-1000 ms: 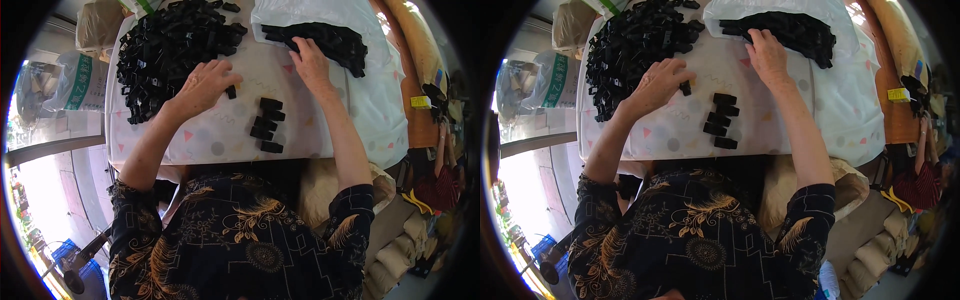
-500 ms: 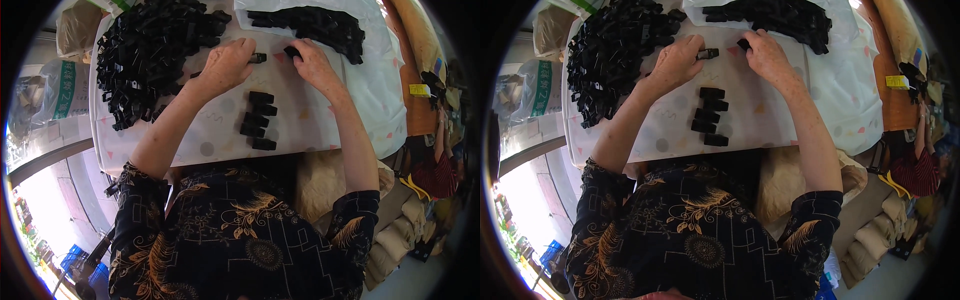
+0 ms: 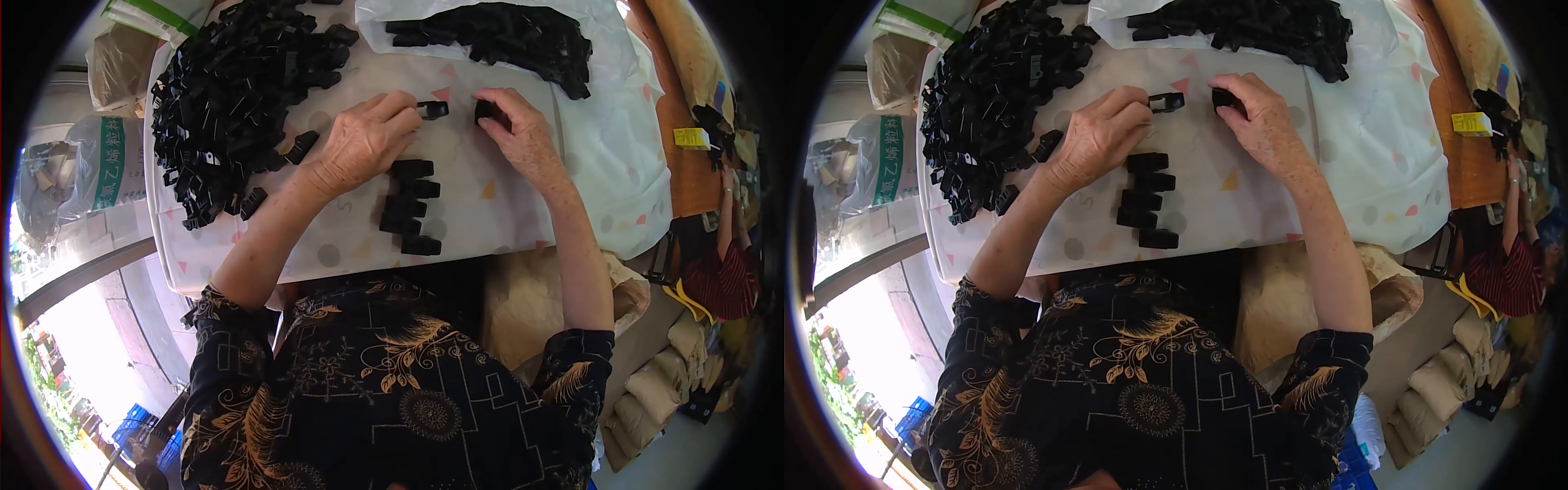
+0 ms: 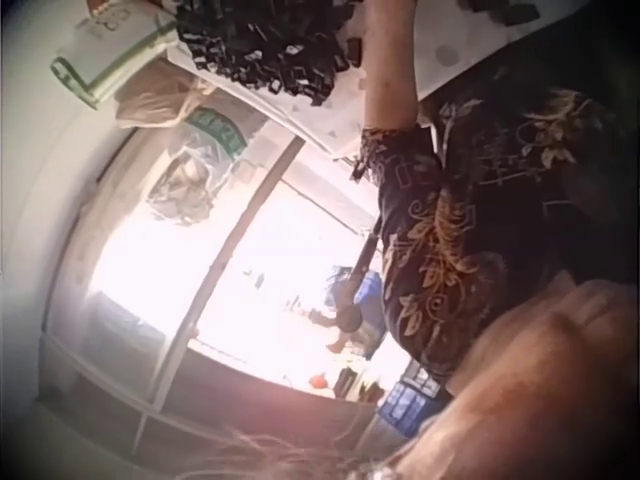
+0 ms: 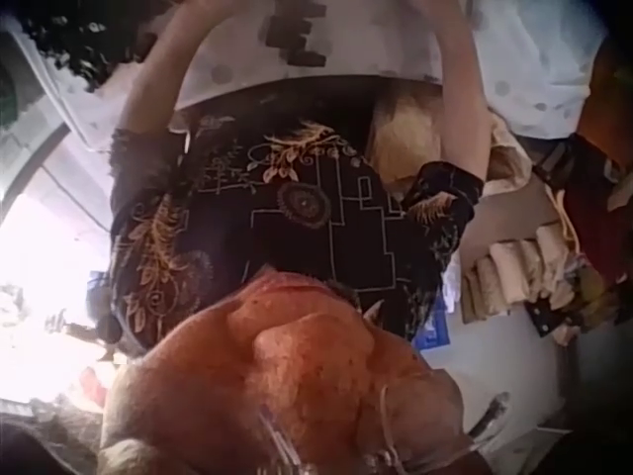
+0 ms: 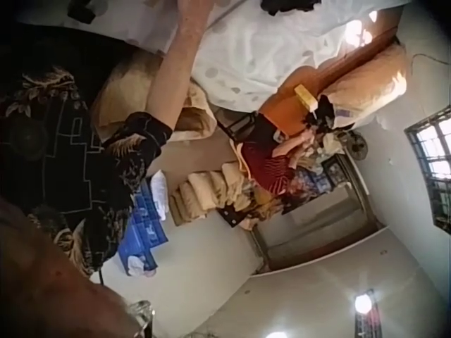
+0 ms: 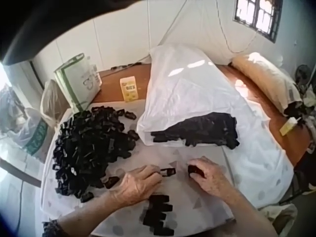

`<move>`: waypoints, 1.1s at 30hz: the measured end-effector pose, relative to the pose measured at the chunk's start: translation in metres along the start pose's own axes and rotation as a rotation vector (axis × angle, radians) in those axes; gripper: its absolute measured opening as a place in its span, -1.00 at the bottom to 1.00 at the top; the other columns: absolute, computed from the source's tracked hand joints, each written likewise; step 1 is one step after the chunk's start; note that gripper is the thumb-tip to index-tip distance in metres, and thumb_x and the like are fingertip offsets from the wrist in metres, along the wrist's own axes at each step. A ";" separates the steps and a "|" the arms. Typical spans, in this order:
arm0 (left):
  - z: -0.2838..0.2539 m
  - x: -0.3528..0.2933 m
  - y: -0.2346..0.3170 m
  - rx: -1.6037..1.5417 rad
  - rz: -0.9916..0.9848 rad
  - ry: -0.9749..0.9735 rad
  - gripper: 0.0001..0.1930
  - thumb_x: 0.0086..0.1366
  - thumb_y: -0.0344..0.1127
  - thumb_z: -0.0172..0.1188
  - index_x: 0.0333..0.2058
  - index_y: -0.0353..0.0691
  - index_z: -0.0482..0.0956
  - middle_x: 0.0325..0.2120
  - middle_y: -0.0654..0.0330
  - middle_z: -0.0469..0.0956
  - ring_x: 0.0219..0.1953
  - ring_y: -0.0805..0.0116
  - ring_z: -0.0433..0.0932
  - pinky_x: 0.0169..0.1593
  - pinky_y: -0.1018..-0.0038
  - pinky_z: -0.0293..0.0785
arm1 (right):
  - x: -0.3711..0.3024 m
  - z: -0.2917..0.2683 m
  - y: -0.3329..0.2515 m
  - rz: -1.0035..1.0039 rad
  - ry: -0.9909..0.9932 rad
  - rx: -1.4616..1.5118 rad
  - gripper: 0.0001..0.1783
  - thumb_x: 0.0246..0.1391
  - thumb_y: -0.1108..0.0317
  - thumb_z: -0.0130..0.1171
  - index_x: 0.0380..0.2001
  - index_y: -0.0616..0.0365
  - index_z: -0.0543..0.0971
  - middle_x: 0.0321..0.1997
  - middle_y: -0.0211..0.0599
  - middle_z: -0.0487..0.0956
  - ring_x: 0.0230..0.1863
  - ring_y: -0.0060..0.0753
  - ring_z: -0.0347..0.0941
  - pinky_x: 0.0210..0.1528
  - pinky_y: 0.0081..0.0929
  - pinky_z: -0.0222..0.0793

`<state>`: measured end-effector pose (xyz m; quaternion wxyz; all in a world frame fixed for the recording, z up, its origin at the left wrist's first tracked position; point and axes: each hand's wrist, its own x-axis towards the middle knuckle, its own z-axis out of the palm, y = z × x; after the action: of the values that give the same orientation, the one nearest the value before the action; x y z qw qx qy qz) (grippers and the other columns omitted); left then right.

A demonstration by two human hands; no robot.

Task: Sorting and placing small black plastic components into a white plastic bag on a worktable.

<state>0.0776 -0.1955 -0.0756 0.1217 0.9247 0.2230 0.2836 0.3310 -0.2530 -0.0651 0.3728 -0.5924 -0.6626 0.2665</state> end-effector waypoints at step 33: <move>0.009 0.009 -0.007 -0.201 -0.436 -0.148 -0.68 0.15 -0.33 0.31 -0.10 -0.16 0.57 -0.18 0.17 0.50 -0.17 0.15 0.60 -0.08 0.27 0.54 | 0.009 0.042 -0.010 -0.454 0.022 -0.403 -0.64 -0.02 0.40 0.39 -0.11 0.15 0.58 -0.09 -0.34 0.63 -0.07 -0.22 0.52 -0.01 -0.29 0.36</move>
<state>0.0870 -0.1858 -0.0810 0.2875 0.8561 0.3785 0.2031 0.2910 -0.2416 -0.0799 0.3048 -0.4939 -0.8137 0.0328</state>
